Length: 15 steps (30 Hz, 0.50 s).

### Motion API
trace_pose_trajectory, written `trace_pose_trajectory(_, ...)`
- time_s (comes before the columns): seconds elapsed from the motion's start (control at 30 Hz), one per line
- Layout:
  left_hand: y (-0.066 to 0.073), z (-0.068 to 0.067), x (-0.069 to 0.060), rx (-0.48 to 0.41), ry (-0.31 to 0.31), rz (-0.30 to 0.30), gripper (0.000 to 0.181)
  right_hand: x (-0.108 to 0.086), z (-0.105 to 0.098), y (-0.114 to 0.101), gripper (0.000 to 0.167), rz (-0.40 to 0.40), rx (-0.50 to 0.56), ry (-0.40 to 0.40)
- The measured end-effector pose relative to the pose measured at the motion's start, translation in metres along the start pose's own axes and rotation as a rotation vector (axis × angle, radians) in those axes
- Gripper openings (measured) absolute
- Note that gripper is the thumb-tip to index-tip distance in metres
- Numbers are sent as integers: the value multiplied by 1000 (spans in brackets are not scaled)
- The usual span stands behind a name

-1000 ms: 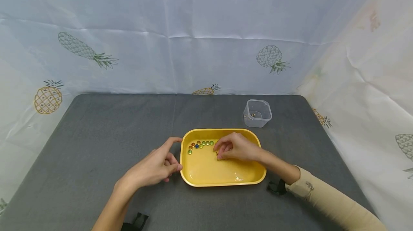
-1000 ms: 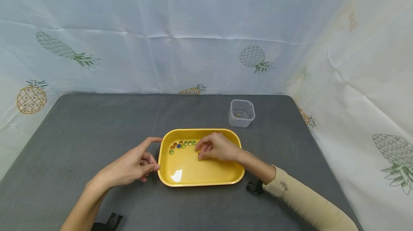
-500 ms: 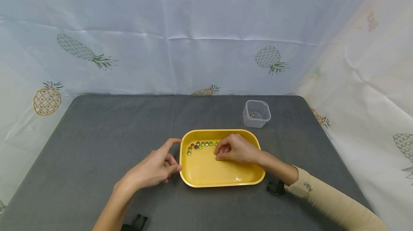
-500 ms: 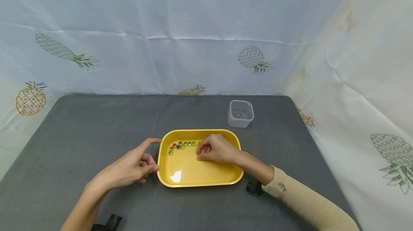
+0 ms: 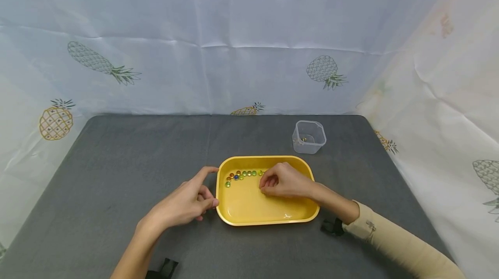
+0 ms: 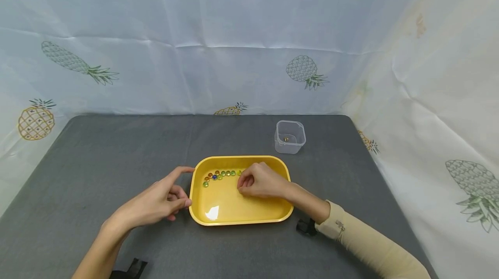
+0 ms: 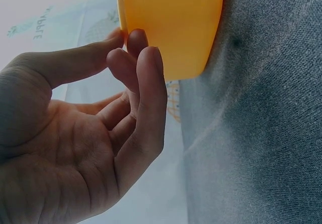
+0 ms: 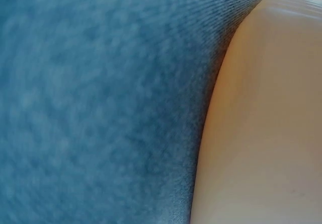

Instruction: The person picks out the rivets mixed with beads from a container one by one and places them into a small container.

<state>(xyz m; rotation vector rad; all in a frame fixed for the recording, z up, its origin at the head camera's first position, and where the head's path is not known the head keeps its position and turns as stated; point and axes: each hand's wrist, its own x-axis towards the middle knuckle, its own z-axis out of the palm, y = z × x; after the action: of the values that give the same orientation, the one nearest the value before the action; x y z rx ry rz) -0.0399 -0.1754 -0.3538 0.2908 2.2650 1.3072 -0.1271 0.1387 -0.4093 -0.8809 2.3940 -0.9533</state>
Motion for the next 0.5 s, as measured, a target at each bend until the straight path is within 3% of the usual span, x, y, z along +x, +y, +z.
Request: trace_pose_trajectory(0.5, -1, 0, 0, -21, -9, 4, 75, -2, -3, -3, 5, -5, 102, -10)
